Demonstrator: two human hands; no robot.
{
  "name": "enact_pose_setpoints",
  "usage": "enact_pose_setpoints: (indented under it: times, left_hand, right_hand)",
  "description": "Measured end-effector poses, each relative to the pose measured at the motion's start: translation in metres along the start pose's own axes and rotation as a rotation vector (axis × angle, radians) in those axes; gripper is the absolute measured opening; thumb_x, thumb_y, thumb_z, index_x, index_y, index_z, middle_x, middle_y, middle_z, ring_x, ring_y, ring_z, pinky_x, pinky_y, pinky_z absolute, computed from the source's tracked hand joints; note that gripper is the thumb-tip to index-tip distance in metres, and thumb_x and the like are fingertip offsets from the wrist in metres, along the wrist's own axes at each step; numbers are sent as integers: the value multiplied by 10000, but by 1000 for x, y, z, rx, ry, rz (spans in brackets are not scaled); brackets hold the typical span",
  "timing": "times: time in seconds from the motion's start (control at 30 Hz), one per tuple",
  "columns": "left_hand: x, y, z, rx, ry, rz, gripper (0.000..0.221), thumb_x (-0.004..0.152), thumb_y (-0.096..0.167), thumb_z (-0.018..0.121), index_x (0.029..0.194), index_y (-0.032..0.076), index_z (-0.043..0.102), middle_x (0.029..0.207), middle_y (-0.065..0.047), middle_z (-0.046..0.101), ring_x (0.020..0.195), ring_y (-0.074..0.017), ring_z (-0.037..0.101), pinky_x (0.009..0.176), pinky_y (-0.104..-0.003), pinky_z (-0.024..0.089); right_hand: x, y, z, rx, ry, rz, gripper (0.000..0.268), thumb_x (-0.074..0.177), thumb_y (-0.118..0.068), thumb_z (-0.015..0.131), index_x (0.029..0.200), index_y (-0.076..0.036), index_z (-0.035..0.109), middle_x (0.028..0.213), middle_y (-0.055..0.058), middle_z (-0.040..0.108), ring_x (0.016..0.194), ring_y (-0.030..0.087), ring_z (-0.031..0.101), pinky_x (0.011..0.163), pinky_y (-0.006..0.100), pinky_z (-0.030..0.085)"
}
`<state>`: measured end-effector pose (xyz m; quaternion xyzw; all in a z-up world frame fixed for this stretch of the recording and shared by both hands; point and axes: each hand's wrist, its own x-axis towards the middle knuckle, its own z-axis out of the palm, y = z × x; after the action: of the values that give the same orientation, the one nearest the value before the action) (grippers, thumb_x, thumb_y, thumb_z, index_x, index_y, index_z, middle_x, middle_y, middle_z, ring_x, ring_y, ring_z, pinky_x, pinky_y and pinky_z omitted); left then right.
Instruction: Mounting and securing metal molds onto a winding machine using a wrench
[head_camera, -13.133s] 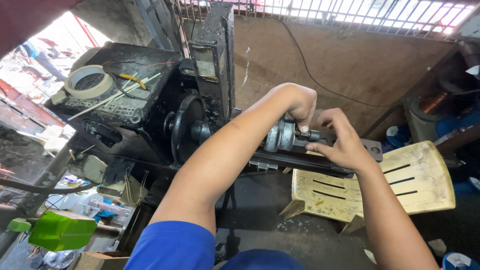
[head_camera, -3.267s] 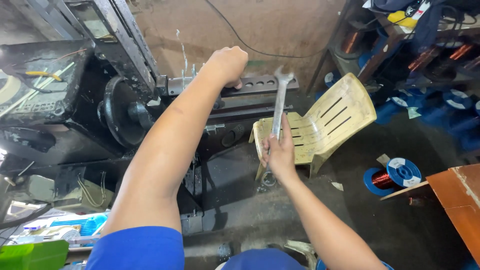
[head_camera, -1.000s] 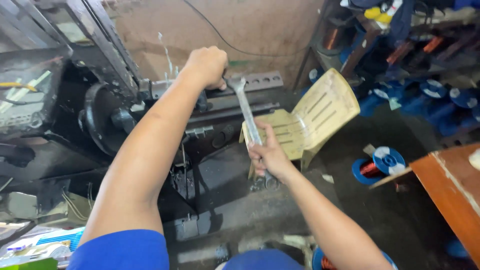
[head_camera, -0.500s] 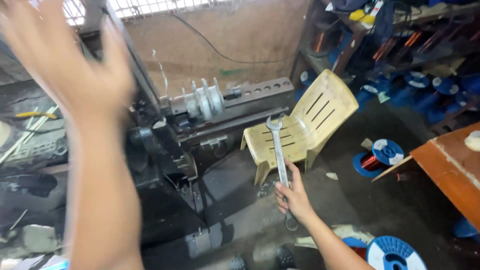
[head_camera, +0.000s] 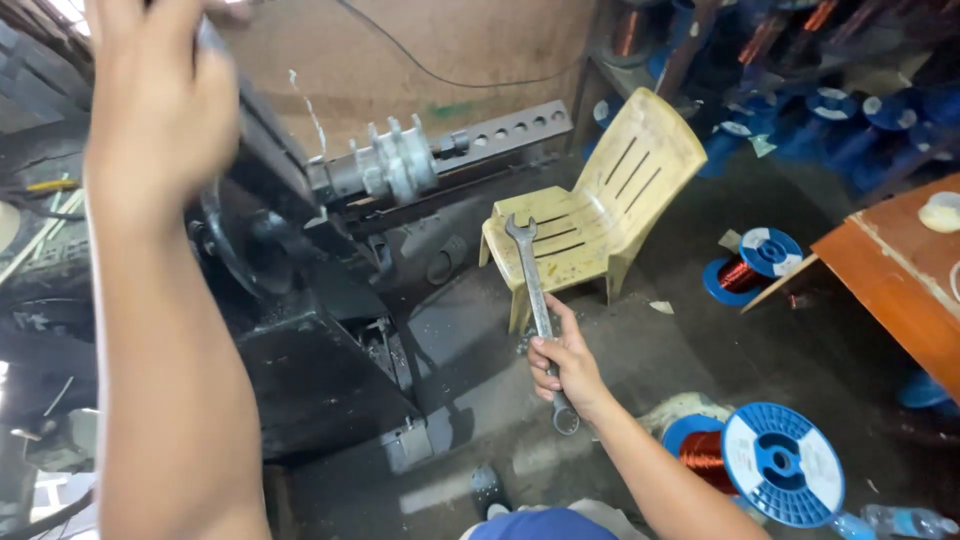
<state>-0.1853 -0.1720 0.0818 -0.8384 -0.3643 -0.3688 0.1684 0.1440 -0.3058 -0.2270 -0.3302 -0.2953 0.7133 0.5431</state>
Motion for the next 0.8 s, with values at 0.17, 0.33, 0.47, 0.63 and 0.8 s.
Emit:
enact_pose_setpoints:
  times: [0.17,0.33,0.47,0.63,0.8]
  left_hand:
    - [-89,133,6,129,177,-205,462,753,-103,498,1199,-90,619,1420,-313,382,1406,-545,301,1214,-687,211]
    - [-208,199,80,154,449,-288,237,811,-28,522,987,-19,681,1149,-210,516,1122,-435,491,1015,-567,420]
    - [-248,219,111,80,408,-659,283,815,3,560,1089,-29,620,857,-143,459,878,-308,428,830,-416,376]
    - [-235,209,97,96,-26,-871,346,857,197,594,1190,107,623,926,-45,565,937,-311,522,902,-485,355]
    - [-201,206,91,230,-422,-813,381,917,443,574,1175,173,649,1089,-93,682,1010,-360,603,830,-493,274]
  right_hand:
    - [-47,-23,-31,-158,9,26,682,931,-100,559,1518,-318,290,605,50,375,329,101,293,270,254,279]
    - [-98,-42,-76,-286,3,87,630,937,-89,527,1496,-215,265,535,78,380,248,142,317,227,291,336]
    - [-123,-45,-91,-345,-13,157,595,949,-127,525,1481,-185,266,496,74,374,229,153,361,218,313,388]
    - [-119,-27,-69,-242,-79,234,232,1006,-194,484,1172,-41,432,498,88,348,229,177,348,233,330,369]
    - [-88,-12,4,-224,-208,166,148,1014,-172,472,1106,-62,437,533,123,391,260,201,338,249,313,332]
